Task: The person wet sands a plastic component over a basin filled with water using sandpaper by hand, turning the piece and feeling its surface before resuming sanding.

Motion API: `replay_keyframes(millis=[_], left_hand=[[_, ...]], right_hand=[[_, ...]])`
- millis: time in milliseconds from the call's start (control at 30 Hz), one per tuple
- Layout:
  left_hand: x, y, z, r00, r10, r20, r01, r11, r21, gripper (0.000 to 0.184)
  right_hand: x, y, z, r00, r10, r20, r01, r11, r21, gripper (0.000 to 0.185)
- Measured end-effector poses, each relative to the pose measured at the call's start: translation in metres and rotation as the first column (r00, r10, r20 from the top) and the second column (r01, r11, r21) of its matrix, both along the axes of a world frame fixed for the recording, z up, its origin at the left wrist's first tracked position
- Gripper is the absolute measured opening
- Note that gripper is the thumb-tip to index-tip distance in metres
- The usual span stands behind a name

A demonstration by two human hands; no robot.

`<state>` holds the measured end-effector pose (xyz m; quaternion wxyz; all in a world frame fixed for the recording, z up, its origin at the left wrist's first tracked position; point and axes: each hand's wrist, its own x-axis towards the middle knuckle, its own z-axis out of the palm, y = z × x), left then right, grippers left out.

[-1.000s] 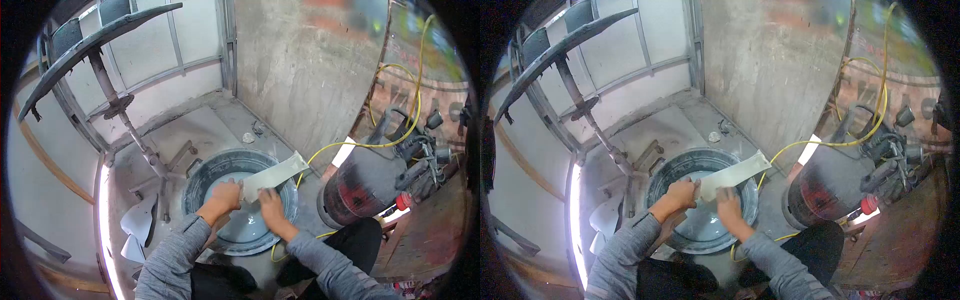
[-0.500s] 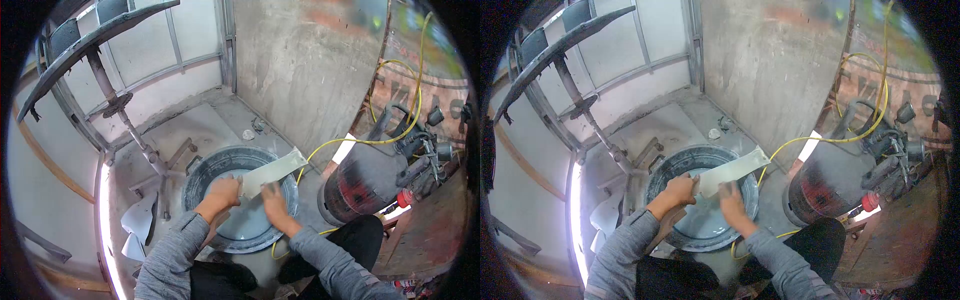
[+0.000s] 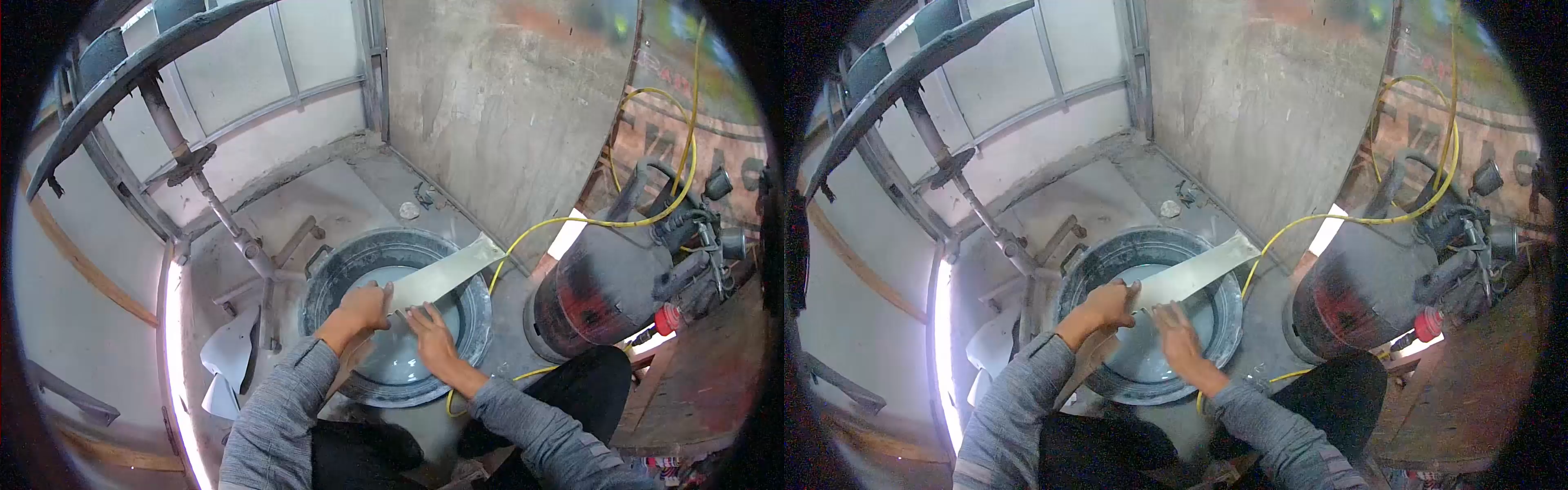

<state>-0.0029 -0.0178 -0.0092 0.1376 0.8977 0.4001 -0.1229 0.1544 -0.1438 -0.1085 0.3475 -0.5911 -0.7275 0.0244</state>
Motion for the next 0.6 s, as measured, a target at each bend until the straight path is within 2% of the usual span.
replay_keyframes(millis=[67,167,200,300,367,433,500,567,600], left_hand=[[-0.005,0.003,-0.003,0.998,-0.051,0.033,0.049,0.997,0.056,0.089],[-0.001,0.003,-0.011,1.000,-0.008,-0.013,0.008,1.000,0.000,0.090],[-0.003,0.004,-0.019,1.000,-0.006,-0.009,0.006,1.000,-0.011,0.090],[-0.013,0.010,-0.026,0.998,-0.055,-0.020,0.055,0.998,-0.016,0.091],[-0.016,-0.003,-0.028,1.000,0.008,-0.003,-0.008,0.998,0.070,0.089],[-0.020,-0.005,-0.041,1.000,0.002,0.021,-0.004,0.995,0.096,0.090],[-0.022,-0.007,-0.049,0.999,-0.015,0.044,0.010,0.992,0.122,0.092],[-0.029,-0.007,-0.052,0.990,-0.142,0.004,0.139,0.977,0.159,0.079],[-0.032,-0.010,-0.057,0.973,-0.228,-0.024,0.227,0.943,0.242,0.074]], right_hand=[[0.013,0.008,0.002,1.000,-0.013,-0.023,0.011,0.996,-0.092,0.045],[-0.001,0.011,-0.012,1.000,-0.008,-0.028,0.007,0.999,-0.038,0.049],[-0.007,0.006,-0.007,0.995,0.086,-0.044,-0.088,0.995,-0.046,0.049],[0.001,0.004,0.015,0.988,0.150,-0.030,-0.151,0.987,-0.053,0.048],[0.013,0.014,0.000,0.994,0.103,0.032,-0.102,0.994,-0.041,0.047],[0.019,0.019,-0.006,0.989,-0.022,0.144,0.022,1.000,0.004,0.049],[0.023,0.024,-0.023,0.988,-0.029,0.149,0.033,0.999,-0.020,0.051],[0.027,0.032,-0.019,0.986,-0.099,0.133,0.105,0.994,-0.034,0.053],[0.031,0.035,-0.019,0.984,-0.100,0.149,0.108,0.993,-0.043,0.056]])
